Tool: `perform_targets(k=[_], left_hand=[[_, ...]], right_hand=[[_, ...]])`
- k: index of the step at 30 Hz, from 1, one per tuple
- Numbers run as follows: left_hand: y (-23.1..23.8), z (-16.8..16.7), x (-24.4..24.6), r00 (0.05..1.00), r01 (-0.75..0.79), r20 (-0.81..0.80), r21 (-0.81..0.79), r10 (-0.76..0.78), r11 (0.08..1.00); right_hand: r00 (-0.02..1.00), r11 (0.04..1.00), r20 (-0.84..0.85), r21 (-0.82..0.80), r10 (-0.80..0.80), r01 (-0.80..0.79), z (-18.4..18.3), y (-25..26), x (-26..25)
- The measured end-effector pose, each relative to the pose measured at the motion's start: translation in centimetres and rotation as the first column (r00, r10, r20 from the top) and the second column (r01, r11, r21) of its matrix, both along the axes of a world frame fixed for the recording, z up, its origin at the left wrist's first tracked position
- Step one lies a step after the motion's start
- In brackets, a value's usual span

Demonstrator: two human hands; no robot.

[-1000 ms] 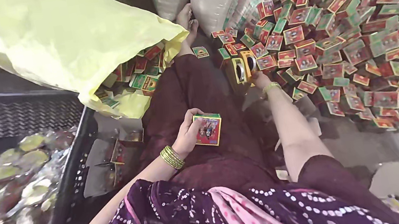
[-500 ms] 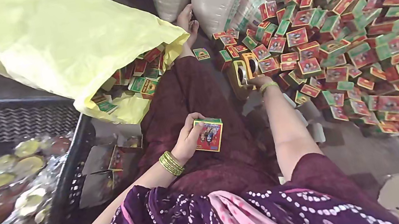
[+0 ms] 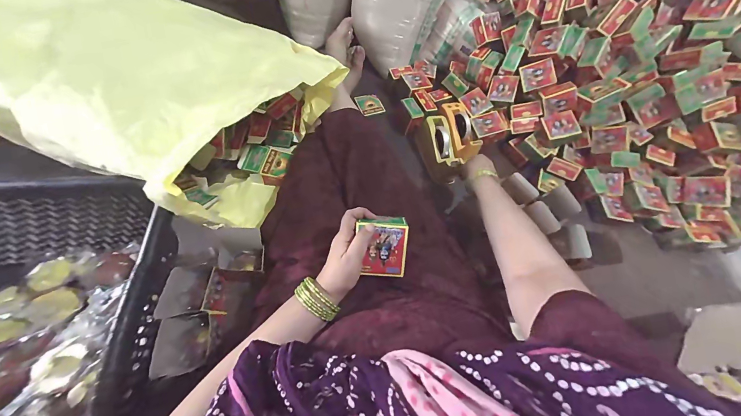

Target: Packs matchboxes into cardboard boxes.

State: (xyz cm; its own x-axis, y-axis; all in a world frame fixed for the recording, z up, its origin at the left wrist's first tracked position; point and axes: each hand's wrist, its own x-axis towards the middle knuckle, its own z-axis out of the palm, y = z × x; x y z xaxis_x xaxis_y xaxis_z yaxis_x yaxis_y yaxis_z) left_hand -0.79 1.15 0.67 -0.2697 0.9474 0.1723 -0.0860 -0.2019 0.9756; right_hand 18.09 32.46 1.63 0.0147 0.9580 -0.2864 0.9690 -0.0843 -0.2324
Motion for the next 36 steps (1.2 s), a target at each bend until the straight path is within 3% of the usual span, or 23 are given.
perform_targets(k=[4,6,8,10,12,14,16,21,24,29,33,36], left_hand=[[0.1,-0.2,0.0,0.999,-0.037,-0.023,0.040,0.038,0.998],[0.2,-0.4,0.0,0.996,-0.069,-0.051,0.058,0.072,0.996],[0.2,-0.7,0.0,0.991,-0.106,-0.079,0.052,0.110,0.993],[0.3,-0.9,0.0,0.987,-0.133,-0.087,0.043,0.136,0.990],[0.3,-0.8,0.1,0.984,-0.150,-0.093,0.015,0.150,0.989],[0.1,-0.5,0.2,0.979,-0.159,-0.131,0.004,0.158,0.987],[0.0,-0.6,0.3,0.973,-0.161,-0.159,0.035,0.165,0.986],[-0.3,-0.6,0.6,0.985,-0.139,-0.102,0.029,0.141,0.990],[-0.5,0.1,1.1,0.988,-0.145,-0.049,-0.025,0.144,0.989],[-0.6,-0.2,1.0,0.980,-0.135,-0.143,0.054,0.142,0.989],[-0.7,-0.4,1.0,0.970,-0.019,-0.234,0.203,0.067,0.979],[-0.9,-0.5,0.6,0.991,-0.028,-0.126,0.188,0.053,0.982]], right_hand=[[0.996,0.996,0.012,0.006,0.090,-0.090,0.3,-0.2,-0.4],[0.943,0.973,-0.244,0.015,0.228,-0.232,1.5,-1.2,-0.7],[0.766,0.944,-0.575,0.034,0.288,-0.330,3.6,-4.9,-1.5],[0.524,0.930,-0.819,0.031,0.233,-0.365,5.8,-10.0,-2.3],[0.323,0.900,-0.937,-0.025,0.130,-0.436,7.6,-14.8,-2.7],[0.231,0.871,-0.971,-0.061,0.061,-0.488,8.5,-18.5,-3.0],[0.239,0.860,-0.970,-0.088,0.041,-0.503,8.2,-20.5,-3.3],[0.387,0.881,-0.920,-0.235,-0.065,-0.410,7.2,-21.8,-4.4],[0.391,0.893,-0.918,-0.231,-0.069,-0.386,6.5,-21.6,-4.7],[0.440,0.923,-0.895,-0.224,-0.069,-0.312,6.2,-21.6,-5.2],[0.509,0.953,-0.859,-0.116,0.045,-0.280,6.0,-20.2,-5.1],[0.521,0.827,-0.779,-0.006,0.348,-0.563,6.6,-19.7,-4.1]])
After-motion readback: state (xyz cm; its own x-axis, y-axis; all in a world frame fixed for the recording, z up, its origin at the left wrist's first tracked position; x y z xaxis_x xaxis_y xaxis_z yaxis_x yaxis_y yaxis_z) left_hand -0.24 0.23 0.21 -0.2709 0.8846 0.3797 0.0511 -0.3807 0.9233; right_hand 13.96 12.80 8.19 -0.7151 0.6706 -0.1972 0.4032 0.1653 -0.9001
